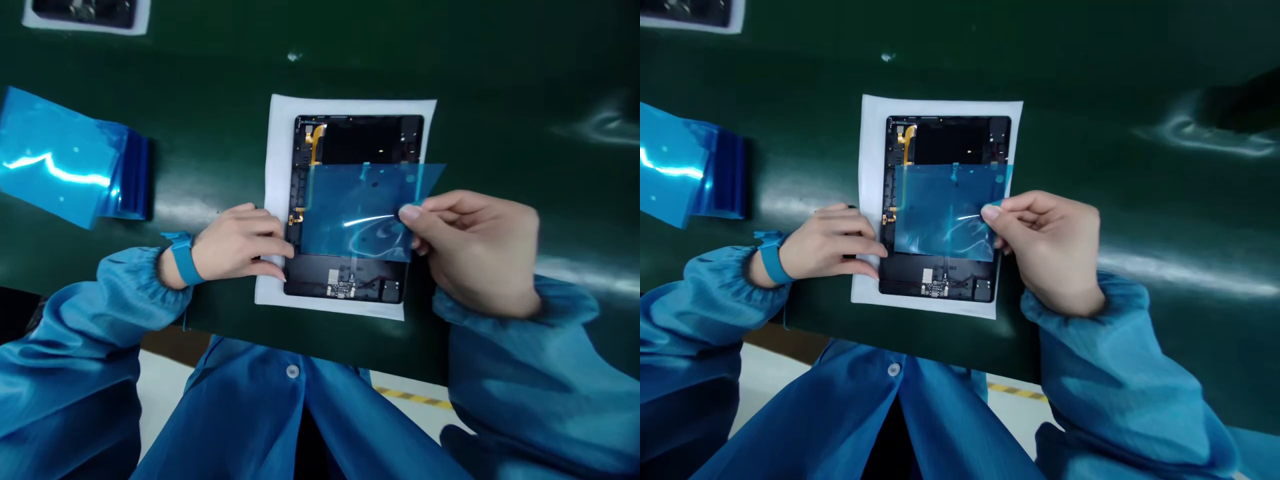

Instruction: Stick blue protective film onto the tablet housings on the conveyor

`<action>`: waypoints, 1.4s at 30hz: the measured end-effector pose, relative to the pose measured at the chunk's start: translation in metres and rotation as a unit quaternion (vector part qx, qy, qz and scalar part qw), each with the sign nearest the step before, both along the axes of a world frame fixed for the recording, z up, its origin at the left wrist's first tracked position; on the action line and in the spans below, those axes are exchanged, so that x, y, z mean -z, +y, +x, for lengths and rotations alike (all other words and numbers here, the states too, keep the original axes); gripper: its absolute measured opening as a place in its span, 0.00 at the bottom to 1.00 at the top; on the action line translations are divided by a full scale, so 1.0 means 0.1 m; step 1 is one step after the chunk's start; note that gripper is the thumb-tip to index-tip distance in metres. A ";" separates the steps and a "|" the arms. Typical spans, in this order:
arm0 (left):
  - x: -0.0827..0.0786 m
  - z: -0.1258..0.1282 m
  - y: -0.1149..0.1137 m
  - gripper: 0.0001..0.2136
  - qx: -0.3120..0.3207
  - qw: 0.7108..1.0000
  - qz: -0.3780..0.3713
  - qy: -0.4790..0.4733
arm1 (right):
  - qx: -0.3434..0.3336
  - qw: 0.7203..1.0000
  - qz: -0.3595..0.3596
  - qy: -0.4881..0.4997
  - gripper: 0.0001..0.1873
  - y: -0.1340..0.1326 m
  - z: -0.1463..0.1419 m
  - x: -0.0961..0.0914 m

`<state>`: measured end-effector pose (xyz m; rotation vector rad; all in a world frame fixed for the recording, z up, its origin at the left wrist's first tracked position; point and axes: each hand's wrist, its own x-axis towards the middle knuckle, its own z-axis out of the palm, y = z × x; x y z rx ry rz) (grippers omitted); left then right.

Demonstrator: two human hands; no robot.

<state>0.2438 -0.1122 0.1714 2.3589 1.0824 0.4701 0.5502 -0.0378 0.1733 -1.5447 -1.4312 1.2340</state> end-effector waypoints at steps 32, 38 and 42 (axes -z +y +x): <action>-0.04 0.03 0.02 0.17 0.033 0.997 0.074 -0.016 | -0.042 0.993 0.095 -0.057 0.07 -0.10 0.12 -0.05; -0.03 0.01 0.02 0.16 0.035 0.997 0.070 -0.010 | -0.050 0.993 0.094 -0.052 0.08 -0.09 0.12 -0.05; -0.04 0.02 0.01 0.16 0.033 0.996 0.075 -0.018 | -0.046 0.993 0.096 -0.051 0.08 -0.10 0.11 -0.05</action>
